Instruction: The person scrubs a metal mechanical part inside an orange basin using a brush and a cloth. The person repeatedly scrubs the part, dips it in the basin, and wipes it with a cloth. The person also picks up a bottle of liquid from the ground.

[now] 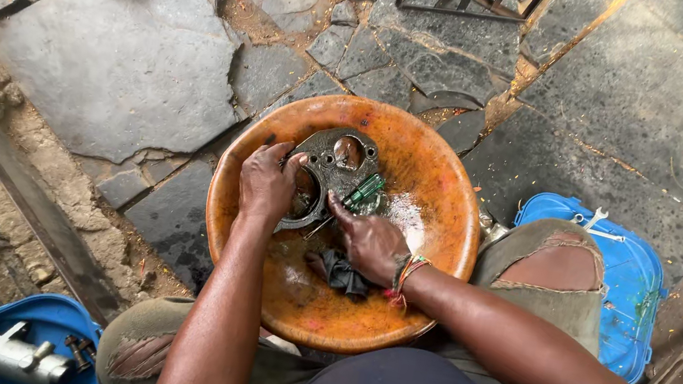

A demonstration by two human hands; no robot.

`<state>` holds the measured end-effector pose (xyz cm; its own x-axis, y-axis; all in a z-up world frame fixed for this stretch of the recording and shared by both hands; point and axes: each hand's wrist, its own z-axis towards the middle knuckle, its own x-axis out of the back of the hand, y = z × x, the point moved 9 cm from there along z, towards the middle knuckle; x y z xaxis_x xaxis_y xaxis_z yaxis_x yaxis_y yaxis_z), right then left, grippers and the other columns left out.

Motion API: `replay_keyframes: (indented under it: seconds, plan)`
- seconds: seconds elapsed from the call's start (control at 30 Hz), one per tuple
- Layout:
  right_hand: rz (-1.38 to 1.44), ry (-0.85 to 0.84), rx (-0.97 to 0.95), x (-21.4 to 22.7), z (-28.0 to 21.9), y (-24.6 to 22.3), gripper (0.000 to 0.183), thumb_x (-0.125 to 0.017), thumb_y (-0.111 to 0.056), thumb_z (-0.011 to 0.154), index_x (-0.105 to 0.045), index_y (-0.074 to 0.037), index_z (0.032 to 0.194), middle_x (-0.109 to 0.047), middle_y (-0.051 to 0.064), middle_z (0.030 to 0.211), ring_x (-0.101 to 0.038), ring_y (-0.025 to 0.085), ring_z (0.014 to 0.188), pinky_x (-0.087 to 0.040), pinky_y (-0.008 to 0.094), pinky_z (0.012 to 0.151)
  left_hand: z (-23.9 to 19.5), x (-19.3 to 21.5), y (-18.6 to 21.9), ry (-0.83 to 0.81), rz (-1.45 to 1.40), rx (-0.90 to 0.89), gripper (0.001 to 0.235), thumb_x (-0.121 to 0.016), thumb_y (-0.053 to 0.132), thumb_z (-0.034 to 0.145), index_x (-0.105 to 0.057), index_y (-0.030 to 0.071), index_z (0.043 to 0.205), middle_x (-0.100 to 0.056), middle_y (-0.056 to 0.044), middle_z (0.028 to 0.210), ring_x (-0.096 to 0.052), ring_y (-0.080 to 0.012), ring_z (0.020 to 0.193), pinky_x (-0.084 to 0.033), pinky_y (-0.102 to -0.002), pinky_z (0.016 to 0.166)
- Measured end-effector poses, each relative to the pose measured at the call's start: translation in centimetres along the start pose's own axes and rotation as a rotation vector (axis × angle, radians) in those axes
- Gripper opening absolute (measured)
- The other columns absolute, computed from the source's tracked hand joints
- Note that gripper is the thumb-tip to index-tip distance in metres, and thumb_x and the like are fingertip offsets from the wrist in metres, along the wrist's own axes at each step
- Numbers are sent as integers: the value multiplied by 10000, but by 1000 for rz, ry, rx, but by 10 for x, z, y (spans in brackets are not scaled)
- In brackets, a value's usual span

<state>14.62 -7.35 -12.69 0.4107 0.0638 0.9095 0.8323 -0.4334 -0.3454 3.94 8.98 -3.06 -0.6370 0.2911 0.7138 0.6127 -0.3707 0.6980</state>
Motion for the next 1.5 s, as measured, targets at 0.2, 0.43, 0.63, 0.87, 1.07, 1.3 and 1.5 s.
replay_keyframes:
  seconds: [0.2, 0.43, 0.63, 0.87, 1.07, 1.3, 1.5]
  plan:
    - [-1125, 411, 405, 1, 16, 10, 406, -418, -254, 1178, -594, -58, 1486, -441, -50, 595, -349, 79, 422, -312, 232, 333, 0, -11, -13, 19, 62, -91, 316, -696, 250, 956, -741, 40, 1188, -711, -223, 1162, -646, -372, 1129, -451, -476, 1027]
    - [136, 228, 97, 9, 34, 14, 497, -496, -259, 1057, -437, -304, 1549, -494, 3, 518, -389, 151, 404, -341, 320, 366, 10, -19, -16, 65, 72, -185, 242, -651, 189, 981, -758, 25, 1124, -738, -175, 1132, -660, -352, 1122, -412, -476, 1111]
    - [124, 23, 16, 13, 18, 3, 579, -419, -210, 1050, -286, -317, 1603, -514, 38, 577, -406, 152, 413, -375, 309, 345, 0, -23, -21, -49, 7, -5, 257, -549, 147, 1003, -737, 63, 1158, -704, -158, 1199, -663, -335, 1125, -466, -475, 1043]
    - [-149, -9, 143, 23, 70, -6, 691, -350, -84, 969, -216, -236, 1629, -490, 24, 584, -444, 157, 437, -385, 326, 373, -4, -11, -4, -61, 45, -46, 276, -545, 130, 1003, -744, 54, 1178, -710, -186, 1204, -646, -352, 1155, -369, -496, 1167]
    - [-175, -173, 187, 20, 17, -3, 593, -189, -175, 1048, -137, -92, 1632, -469, 18, 553, -441, 177, 430, -400, 327, 362, -1, -14, -2, -73, 44, -42, 276, -526, 119, 1006, -758, 62, 1144, -723, -163, 1190, -670, -329, 1143, -195, -536, 1260]
    - [-240, -92, 221, 24, 6, -10, 720, -243, -96, 922, -187, -89, 1640, -482, 28, 527, -457, 179, 410, -438, 359, 342, 2, -28, -22, -45, 35, -37, 271, -531, 121, 1008, -757, 89, 1153, -717, -156, 1207, -673, -322, 1125, -280, -516, 1216]
    - [-142, -143, -8, 70, 14, 47, 529, -224, -299, 1076, -414, -333, 1568, -480, 83, 562, -434, 200, 444, -407, 404, 439, -11, -1, 15, 9, 138, -133, 217, -686, 178, 923, -760, 70, 1096, -663, -174, 1265, -553, -364, 1242, -294, -544, 1181]
